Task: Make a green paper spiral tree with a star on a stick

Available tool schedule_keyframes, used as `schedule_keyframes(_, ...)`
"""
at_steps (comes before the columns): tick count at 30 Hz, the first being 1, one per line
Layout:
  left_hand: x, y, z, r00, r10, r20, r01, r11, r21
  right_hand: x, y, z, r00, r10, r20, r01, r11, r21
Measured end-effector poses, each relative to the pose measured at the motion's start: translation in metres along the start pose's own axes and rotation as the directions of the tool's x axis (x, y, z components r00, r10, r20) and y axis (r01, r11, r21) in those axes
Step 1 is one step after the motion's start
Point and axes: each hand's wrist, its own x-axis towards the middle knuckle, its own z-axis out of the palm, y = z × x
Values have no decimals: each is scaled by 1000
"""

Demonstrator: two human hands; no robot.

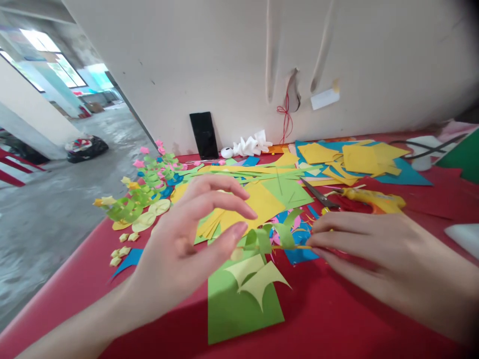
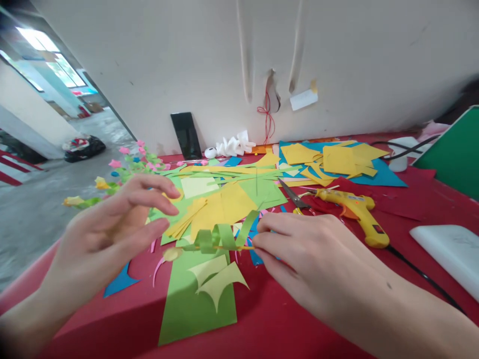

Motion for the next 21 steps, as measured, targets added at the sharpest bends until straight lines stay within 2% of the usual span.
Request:
schedule_keyframes(2,-4,7,0,1000,20,12,-21,994,106,0,-1,1,1000,-8,24,8,1000,-5)
schedule_keyframes(4,-9,14,1,1000,23,-21,-18,980,200,0,-3,1,1000,5,10,-5,1000,-2)
schedule_keyframes(6,-14,21,2,992,111,-59,-91,958,271,2,-7,2,997,73,-37,-71,996,58)
schedule_keyframes(8,-20,26,5,953,281,-116,-236,924,301,5,-10,2,975,214,-61,-197,959,205)
schedule_keyframes(10,-23,31,10,887,430,-168,-390,892,228,7,-12,4,921,389,-14,-352,848,397)
schedule_keyframes(11,-24,32,13,847,477,-233,-448,878,168,8,-13,6,881,471,38,-425,755,499)
schedule_keyframes(12,-25,32,17,876,452,-167,-440,892,104,9,-13,8,833,545,98,-487,638,596)
schedule_keyframes(13,-25,31,20,931,363,-28,-363,932,23,9,-13,11,780,603,166,-531,499,685)
schedule_keyframes(14,-24,29,24,968,245,47,-244,969,-26,9,-13,14,728,647,227,-547,350,760)
schedule_keyframes(15,-23,26,28,978,133,159,-122,990,-72,8,-14,18,682,673,286,-543,204,814)
schedule_keyframes(16,-22,21,32,974,19,225,3,995,-100,7,-15,22,647,687,331,-521,81,850)
schedule_keyframes(18,-20,11,40,950,-160,269,211,962,-172,6,-18,28,609,687,395,-469,-89,879)
schedule_keyframes(21,-20,-3,52,897,-384,219,437,845,-308,4,-26,36,594,674,439,-424,-202,883)
